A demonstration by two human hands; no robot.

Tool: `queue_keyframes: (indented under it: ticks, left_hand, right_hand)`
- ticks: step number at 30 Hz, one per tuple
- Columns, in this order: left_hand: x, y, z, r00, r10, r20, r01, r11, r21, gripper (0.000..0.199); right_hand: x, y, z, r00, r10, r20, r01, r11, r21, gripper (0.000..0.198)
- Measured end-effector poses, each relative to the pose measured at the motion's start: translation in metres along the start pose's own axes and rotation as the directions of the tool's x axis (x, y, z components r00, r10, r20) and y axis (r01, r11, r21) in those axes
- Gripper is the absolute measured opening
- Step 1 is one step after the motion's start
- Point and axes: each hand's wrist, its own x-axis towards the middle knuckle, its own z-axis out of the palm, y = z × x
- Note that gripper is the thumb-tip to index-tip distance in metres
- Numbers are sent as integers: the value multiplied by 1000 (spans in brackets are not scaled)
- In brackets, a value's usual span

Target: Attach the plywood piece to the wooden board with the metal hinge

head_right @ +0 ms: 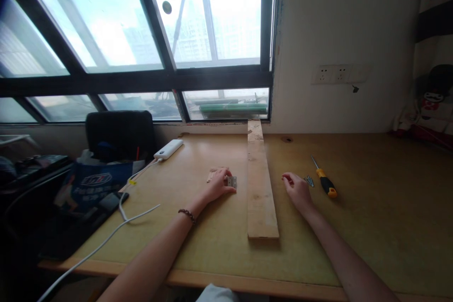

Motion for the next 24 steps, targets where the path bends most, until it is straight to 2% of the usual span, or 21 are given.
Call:
queue_keyframes:
  ticks: [3,7,10,11,13,14,16,18,20,22,24]
  left_hand:
    - [-1,4,1,999,6,34,-1,988,-152,43]
    - [-1,12,-2,995,-6,-100,-31,929,-368,36]
    - [0,19,-6,983,-46,-176,-64,817,-574,41]
    - [0,21,-7,981,-59,-183,-70,778,-624,43]
    - [0,24,-8,978,-82,-194,-71,740,-669,43]
    - [-1,24,-7,976,-83,-201,-71,752,-656,40]
    - [-3,23,-4,978,-27,-206,-92,834,-545,24]
    - [-6,21,-2,978,94,-184,-155,924,-350,12]
    - [-8,21,0,966,214,-148,-238,956,-171,13]
    - [-9,21,-1,948,293,-123,-302,952,-57,24]
    - [-10,21,-4,932,351,-94,-351,936,19,39]
  right_hand:
    - [1,-42,10,999,-20,39,14,990,142,20]
    - [14,-96,46,971,-109,213,63,975,212,20]
    - [26,-114,81,958,22,287,-89,971,221,30]
    - [28,-116,91,935,34,352,-134,955,263,28]
    - [29,-116,104,894,-38,446,-139,924,357,24]
    - [28,-115,108,884,-92,459,-106,916,387,24]
    - [23,-111,109,884,-177,433,-1,925,381,26]
    - [17,-108,105,890,-239,388,110,939,325,29]
    - [12,-108,100,897,-279,344,182,940,289,31]
    - [11,-108,97,922,-254,293,160,938,308,32]
    - [14,-107,97,954,-154,258,40,917,398,32]
